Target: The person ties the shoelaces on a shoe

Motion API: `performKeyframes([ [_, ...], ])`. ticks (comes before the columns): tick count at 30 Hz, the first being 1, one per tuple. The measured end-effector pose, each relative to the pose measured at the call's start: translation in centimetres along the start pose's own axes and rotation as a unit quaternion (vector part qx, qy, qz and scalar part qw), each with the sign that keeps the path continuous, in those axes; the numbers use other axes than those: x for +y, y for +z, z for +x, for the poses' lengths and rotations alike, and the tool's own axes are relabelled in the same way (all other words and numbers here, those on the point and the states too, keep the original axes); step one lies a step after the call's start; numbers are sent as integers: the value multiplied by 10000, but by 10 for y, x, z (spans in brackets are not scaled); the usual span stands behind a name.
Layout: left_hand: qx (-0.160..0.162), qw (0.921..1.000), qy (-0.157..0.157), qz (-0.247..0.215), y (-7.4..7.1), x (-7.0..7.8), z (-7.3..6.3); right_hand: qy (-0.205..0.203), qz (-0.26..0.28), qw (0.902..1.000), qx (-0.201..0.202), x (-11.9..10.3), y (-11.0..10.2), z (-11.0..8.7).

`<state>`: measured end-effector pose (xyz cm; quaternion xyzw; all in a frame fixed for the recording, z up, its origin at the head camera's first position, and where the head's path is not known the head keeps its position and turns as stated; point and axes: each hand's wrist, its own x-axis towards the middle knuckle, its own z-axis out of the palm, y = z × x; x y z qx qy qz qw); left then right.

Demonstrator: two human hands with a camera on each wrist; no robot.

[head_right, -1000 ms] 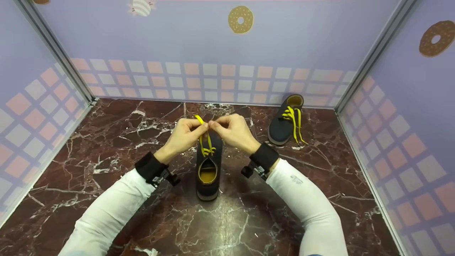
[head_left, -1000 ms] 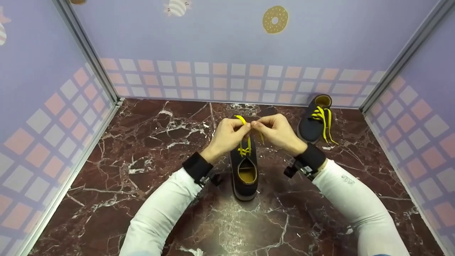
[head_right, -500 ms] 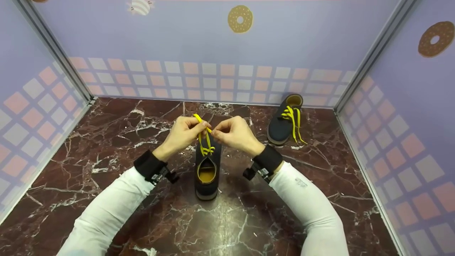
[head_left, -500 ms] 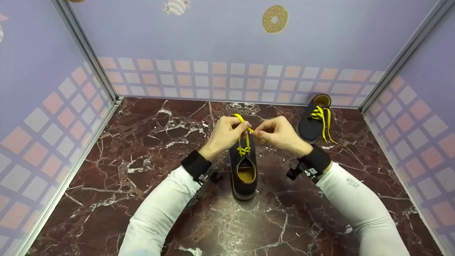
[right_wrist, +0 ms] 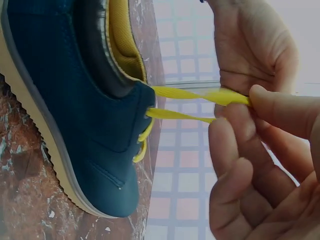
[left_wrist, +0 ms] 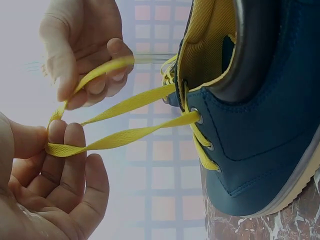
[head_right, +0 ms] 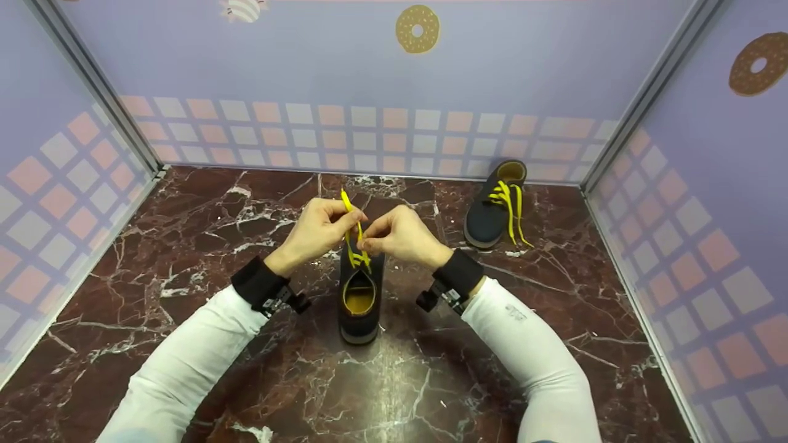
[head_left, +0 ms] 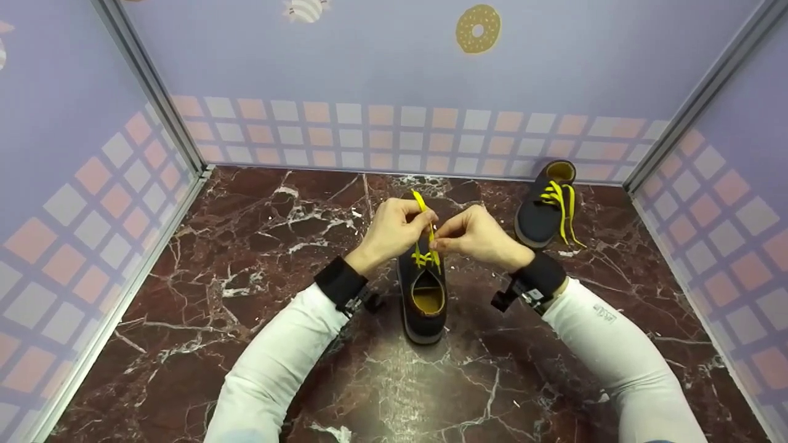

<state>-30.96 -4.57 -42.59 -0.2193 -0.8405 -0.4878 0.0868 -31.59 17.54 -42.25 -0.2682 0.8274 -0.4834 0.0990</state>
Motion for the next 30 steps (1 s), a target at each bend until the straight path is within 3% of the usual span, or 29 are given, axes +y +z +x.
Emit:
performKeyframes([
  [14,8,9999,107,64,-2,1,-3,-217,-177,9994,217,7,11,9],
  [20,-36,10000,10,67,-1,3,-3,-213,-239,9990,307,15,12,15],
  [26,-17,9999,113,78,0,3,-3,36,-220,9997,-106,21,16,17],
  [30,5,9998,193,102,0,2,-4,-92,-307,9987,-394,26,20,18],
])
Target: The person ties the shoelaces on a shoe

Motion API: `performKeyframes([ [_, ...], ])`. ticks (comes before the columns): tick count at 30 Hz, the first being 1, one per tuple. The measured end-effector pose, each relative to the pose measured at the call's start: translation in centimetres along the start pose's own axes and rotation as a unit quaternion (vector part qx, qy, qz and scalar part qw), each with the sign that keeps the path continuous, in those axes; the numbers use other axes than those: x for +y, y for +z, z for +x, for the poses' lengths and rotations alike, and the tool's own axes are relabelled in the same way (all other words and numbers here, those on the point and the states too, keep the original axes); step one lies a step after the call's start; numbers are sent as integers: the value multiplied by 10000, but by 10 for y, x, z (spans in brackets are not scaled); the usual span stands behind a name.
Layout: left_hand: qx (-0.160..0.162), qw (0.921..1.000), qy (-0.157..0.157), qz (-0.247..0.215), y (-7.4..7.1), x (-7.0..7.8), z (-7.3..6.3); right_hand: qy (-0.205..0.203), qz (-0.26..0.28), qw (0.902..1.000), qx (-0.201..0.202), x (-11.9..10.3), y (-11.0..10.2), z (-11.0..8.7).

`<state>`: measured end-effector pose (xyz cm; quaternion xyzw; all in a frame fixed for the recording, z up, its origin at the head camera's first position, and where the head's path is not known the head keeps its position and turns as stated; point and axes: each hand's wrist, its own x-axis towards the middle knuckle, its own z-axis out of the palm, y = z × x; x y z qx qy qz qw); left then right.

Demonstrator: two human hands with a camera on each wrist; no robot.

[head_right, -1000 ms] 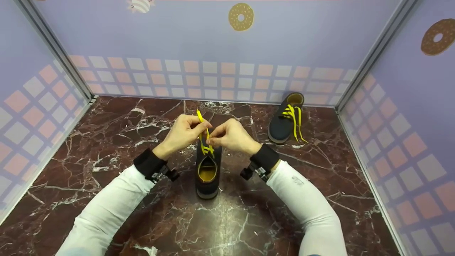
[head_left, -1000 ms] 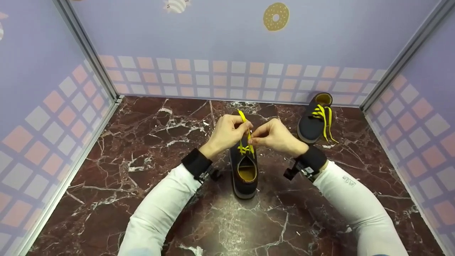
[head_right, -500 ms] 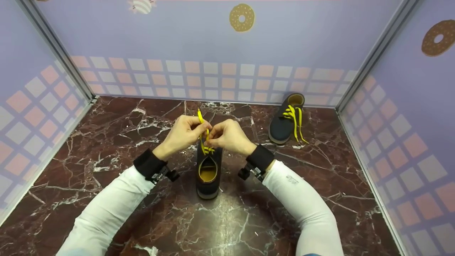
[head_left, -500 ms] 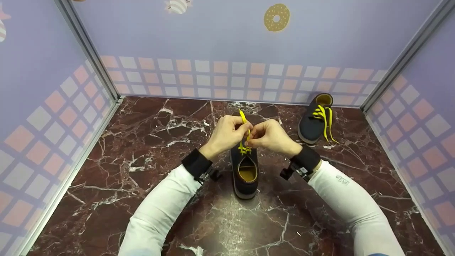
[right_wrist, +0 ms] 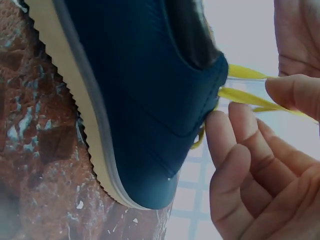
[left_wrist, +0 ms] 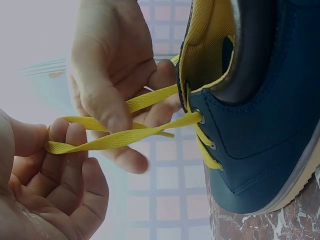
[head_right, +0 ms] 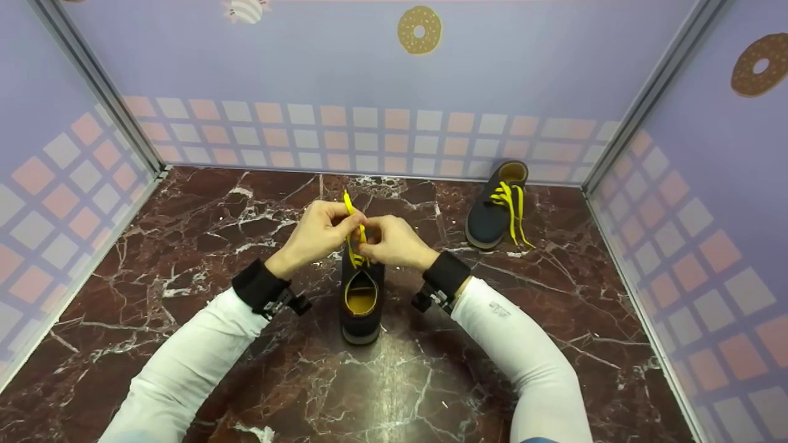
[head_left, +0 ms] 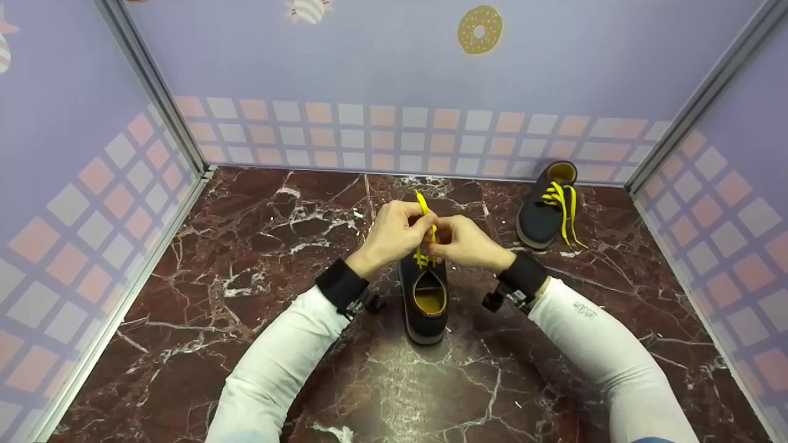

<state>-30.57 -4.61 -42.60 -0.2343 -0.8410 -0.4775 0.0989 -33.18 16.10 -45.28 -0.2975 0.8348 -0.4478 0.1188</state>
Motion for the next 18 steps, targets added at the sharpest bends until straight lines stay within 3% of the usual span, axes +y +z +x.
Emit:
performKeyframes([
  [11,35,10000,-41,-23,1,-1,-1,-148,181,9995,233,0,6,0],
  [15,39,9999,-33,-149,0,-4,-1,-40,963,9952,167,2,0,-4],
  [18,63,9996,-64,-268,-1,-7,-3,212,1892,9814,229,2,-7,-9],
])
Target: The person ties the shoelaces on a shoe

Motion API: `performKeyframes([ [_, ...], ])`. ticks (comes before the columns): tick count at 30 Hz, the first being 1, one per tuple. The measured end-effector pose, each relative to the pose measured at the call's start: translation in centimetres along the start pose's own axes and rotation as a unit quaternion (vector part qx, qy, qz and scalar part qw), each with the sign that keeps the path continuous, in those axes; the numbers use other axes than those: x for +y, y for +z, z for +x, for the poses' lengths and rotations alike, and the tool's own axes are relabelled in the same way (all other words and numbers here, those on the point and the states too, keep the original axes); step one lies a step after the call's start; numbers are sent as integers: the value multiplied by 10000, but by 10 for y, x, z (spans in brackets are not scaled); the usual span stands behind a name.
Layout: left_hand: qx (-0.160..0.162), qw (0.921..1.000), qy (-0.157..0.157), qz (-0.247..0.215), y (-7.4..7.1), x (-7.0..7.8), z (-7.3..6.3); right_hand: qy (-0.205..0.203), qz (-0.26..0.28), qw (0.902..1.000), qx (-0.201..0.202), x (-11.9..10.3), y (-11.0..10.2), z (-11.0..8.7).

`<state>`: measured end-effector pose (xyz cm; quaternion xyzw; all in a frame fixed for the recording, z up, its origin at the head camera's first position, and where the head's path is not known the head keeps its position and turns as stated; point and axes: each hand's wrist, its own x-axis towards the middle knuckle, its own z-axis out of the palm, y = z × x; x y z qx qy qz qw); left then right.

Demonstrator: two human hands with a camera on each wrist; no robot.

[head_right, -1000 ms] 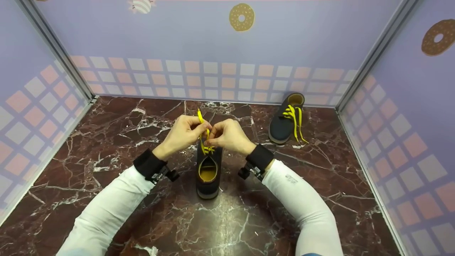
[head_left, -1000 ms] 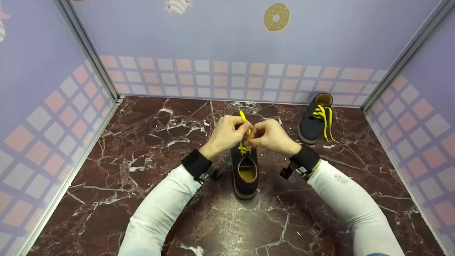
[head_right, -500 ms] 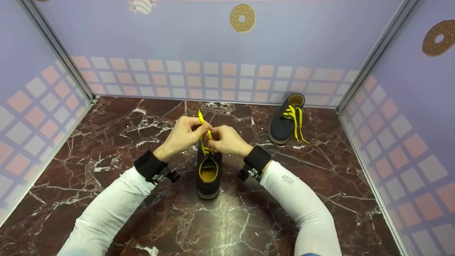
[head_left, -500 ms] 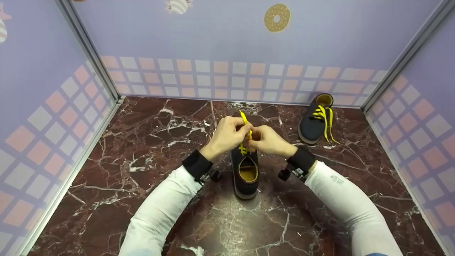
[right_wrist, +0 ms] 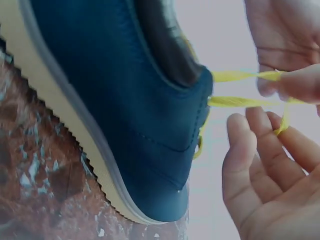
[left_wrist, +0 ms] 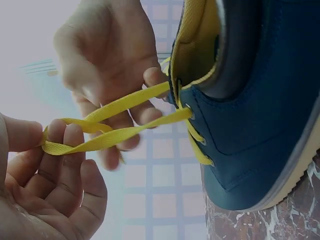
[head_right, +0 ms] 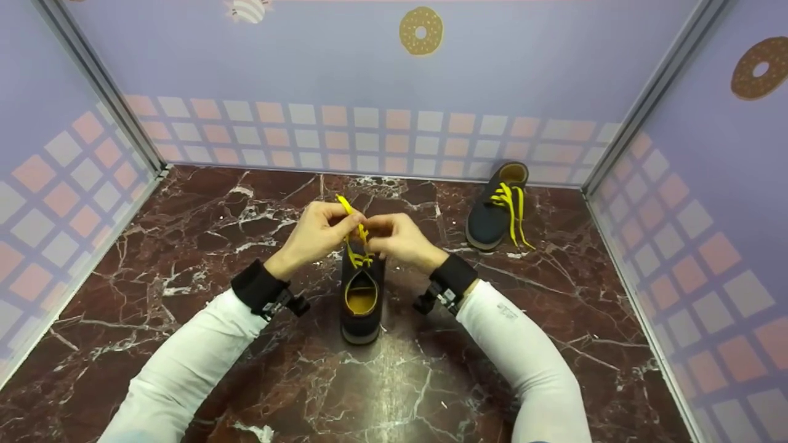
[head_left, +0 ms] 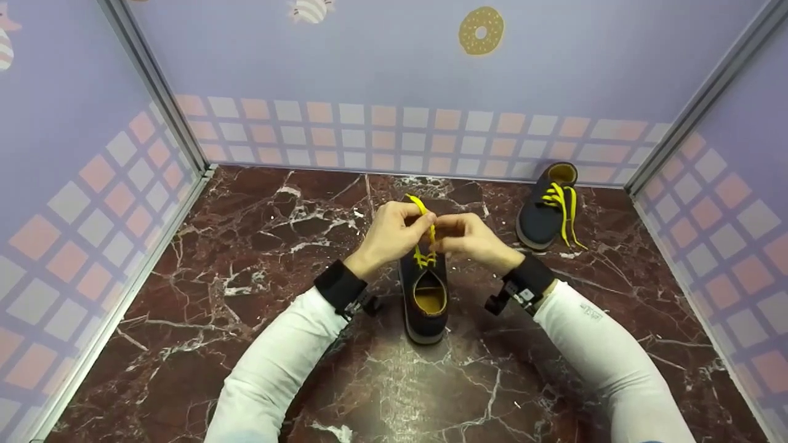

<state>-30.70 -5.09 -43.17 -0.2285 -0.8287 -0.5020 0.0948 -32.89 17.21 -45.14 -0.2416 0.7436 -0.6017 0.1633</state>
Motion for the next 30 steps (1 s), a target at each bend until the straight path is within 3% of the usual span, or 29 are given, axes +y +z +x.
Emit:
performKeyframes([
  [4,121,9999,65,-99,-1,-2,-1,-24,1007,9934,551,-3,-4,-1],
  [9,364,9985,179,-370,0,-2,0,-421,1838,9740,1258,-10,-1,2],
  [14,511,9938,9,-989,5,-2,0,-539,2518,9547,1493,-16,6,5],
  [19,654,9843,-292,-1613,8,-5,1,-549,3098,9356,1599,-19,11,6],
  [23,599,9741,-590,-2099,8,-8,-2,-446,3157,9325,1696,-18,12,7],
  [27,526,9557,-1087,-2685,5,-15,-8,-357,3081,9351,1715,-15,11,5],
  [30,536,9468,-1354,-2868,2,-22,-13,-343,3019,9363,1762,-13,8,3],
])
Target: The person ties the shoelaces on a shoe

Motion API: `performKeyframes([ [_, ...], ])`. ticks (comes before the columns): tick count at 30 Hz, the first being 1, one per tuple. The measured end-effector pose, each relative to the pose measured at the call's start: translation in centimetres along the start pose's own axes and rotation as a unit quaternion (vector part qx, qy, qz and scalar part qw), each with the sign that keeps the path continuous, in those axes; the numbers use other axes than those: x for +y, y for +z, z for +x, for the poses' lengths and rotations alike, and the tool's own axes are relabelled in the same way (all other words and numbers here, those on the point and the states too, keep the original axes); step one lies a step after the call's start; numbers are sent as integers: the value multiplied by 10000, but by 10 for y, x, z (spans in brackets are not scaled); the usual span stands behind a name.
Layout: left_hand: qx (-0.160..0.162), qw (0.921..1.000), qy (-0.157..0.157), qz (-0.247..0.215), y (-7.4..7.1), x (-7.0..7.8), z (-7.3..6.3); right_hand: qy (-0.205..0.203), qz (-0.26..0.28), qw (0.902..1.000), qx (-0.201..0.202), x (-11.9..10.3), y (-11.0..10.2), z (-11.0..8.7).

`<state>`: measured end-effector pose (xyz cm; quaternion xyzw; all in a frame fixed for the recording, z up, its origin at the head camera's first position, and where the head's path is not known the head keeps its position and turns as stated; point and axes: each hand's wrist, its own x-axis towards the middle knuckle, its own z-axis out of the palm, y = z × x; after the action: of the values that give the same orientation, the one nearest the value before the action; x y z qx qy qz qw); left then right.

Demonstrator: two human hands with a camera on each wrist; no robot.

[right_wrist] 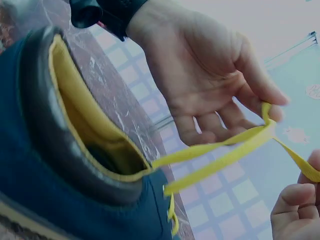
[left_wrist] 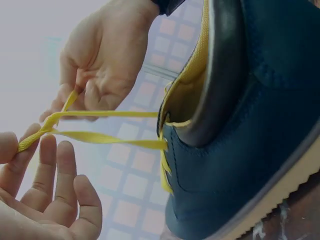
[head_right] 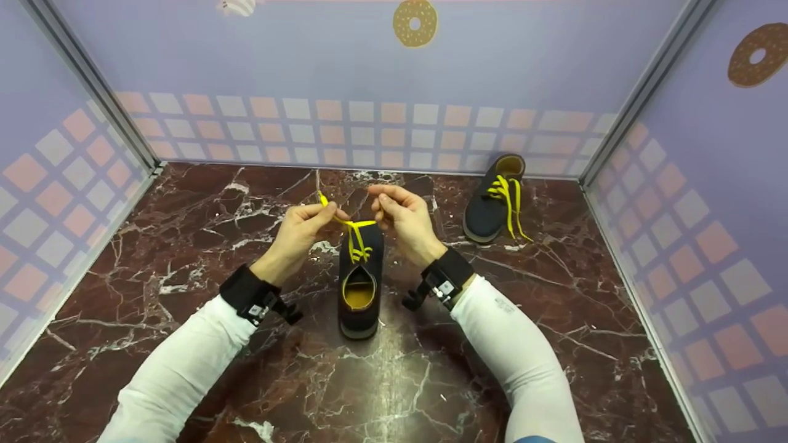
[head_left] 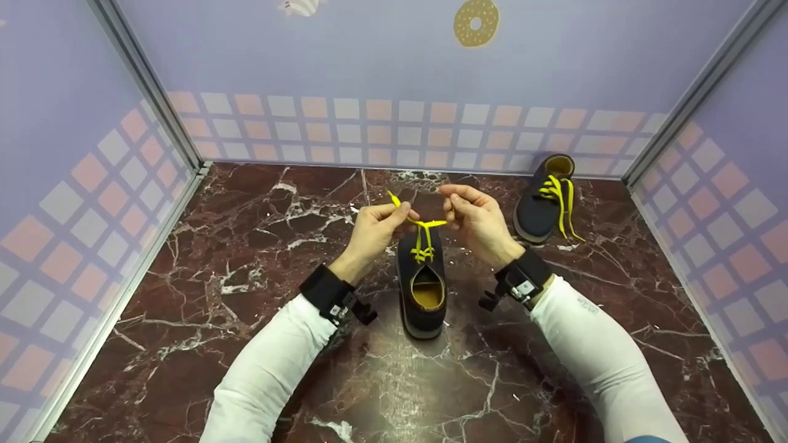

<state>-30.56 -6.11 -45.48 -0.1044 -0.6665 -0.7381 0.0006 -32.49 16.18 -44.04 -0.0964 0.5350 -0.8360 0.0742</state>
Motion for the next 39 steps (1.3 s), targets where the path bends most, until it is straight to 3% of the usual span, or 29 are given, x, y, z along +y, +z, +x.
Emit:
performKeyframes([
  [10,-143,9971,-512,-552,-16,-6,-8,50,-234,9995,214,-3,-17,-1],
  [19,43,9941,-869,-645,-36,-15,-15,327,-708,9961,415,-1,-51,-10],
  [25,149,9911,-1106,-722,-58,-27,-22,722,-1097,9902,469,2,-84,-20],
  [30,456,9842,-1598,-615,-75,-38,-29,962,-1501,9836,268,10,-106,-26],
  [36,580,9761,-2035,-503,-79,-46,-27,1230,-1971,9726,-99,23,-112,-30],
  [39,639,9770,-2023,-232,-77,-42,-23,1017,-2507,9627,-17,25,-109,-32],
])
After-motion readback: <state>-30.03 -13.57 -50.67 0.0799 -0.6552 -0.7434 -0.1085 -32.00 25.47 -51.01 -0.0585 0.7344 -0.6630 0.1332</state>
